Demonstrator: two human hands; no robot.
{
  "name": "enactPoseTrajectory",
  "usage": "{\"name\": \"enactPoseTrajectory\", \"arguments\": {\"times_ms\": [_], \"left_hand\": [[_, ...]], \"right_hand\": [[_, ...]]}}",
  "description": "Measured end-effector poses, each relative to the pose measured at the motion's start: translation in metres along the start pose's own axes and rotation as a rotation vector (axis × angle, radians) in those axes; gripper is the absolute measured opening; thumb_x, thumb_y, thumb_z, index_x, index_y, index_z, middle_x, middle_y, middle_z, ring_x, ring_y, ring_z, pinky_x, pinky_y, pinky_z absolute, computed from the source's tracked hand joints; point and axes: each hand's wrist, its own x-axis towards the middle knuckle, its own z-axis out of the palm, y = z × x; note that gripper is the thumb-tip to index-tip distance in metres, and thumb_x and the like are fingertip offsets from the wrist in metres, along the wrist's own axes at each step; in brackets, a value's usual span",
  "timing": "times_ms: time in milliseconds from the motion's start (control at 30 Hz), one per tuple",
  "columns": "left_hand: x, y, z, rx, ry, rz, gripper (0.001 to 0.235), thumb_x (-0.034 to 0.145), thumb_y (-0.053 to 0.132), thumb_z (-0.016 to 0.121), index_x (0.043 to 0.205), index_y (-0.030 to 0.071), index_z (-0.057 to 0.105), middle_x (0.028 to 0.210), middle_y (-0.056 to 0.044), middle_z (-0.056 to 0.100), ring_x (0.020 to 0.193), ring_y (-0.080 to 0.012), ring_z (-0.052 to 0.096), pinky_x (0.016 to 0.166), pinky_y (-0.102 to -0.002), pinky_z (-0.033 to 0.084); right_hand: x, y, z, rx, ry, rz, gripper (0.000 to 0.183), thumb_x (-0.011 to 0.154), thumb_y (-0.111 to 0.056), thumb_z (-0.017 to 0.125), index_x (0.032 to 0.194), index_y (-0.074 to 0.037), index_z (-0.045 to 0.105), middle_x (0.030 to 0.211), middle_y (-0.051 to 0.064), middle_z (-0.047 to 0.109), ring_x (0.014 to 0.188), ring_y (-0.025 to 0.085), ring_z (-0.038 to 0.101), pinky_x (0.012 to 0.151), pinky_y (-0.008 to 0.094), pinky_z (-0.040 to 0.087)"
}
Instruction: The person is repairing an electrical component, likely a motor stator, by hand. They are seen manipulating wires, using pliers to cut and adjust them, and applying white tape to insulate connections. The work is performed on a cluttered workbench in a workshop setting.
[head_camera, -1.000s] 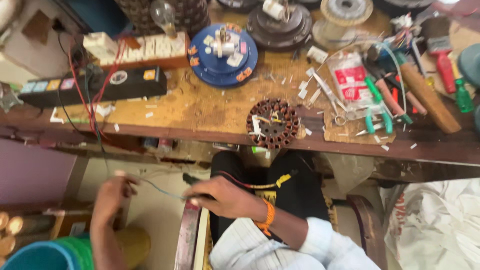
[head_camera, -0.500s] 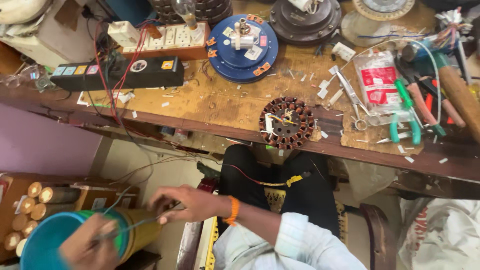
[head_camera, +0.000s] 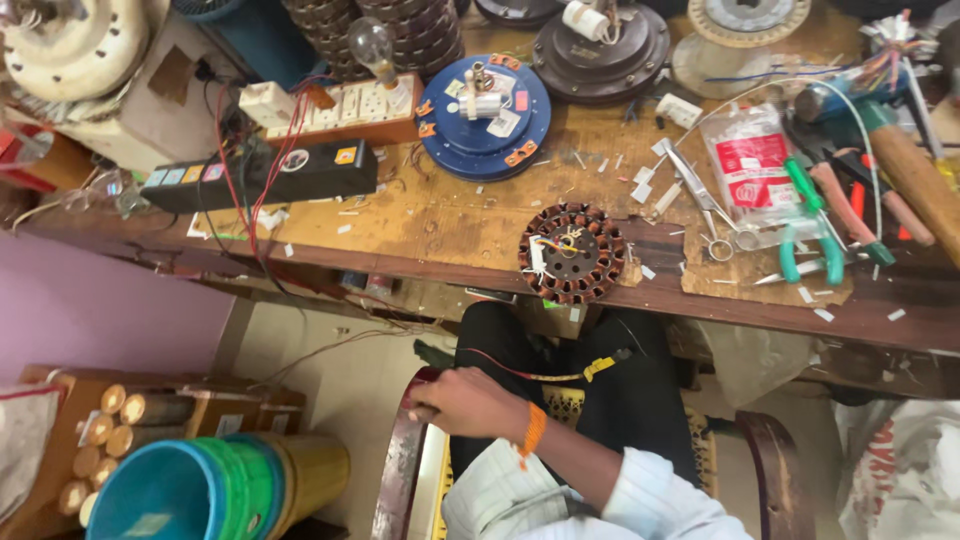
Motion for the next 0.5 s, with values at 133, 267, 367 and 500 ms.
{"name": "enactPoseTrajectory", "arguments": {"times_ms": [133,267,367,500], "left_hand": [[-0.006,0.031,0.013,-0.074,-0.069,0.256,0.075,0.087,0.032,0.074,0.148,0.006,0.040,0.125,-0.019,0.063,0.104,-0.0361,0.066,0.085,-0.043,0.053],[-0.037,0.077,0.071,-0.423,-0.990,-0.042,0.084,0.090,0.033,0.072,0.158,0.008,0.029,0.120,-0.017,0.065,0.097,-0.0363,0.070,0.083,-0.045,0.055],[-0.050,0.064,0.102,-0.511,-0.872,0.224,0.042,0.101,0.031,0.063,0.133,0.003,0.056,0.100,-0.018,0.071,0.092,-0.0374,0.069,0.075,-0.046,0.054],[-0.046,-0.021,0.109,-0.775,-0.654,-0.069,0.036,0.108,0.030,0.045,0.105,0.002,0.067,0.084,-0.008,0.072,0.072,-0.0175,0.066,0.065,-0.036,0.054]], "right_hand": [[-0.021,-0.052,-0.022,-0.172,-0.081,0.091,0.020,0.086,-0.029,0.073,0.090,-0.009,0.073,0.077,0.015,0.070,0.074,0.037,0.069,0.063,0.048,0.054],[-0.032,-0.071,-0.038,-0.185,0.036,0.180,0.018,0.089,-0.029,0.070,0.099,-0.015,0.076,0.077,0.015,0.071,0.073,0.039,0.069,0.063,0.050,0.054],[-0.057,-0.061,-0.058,-0.149,-0.138,0.185,0.022,0.088,-0.031,0.071,0.098,-0.012,0.075,0.079,0.016,0.071,0.075,0.039,0.069,0.065,0.048,0.053],[-0.107,-0.038,-0.083,0.128,-0.247,-0.004,0.029,0.102,-0.032,0.061,0.100,-0.004,0.066,0.083,0.016,0.069,0.080,0.036,0.068,0.068,0.044,0.052]]}}
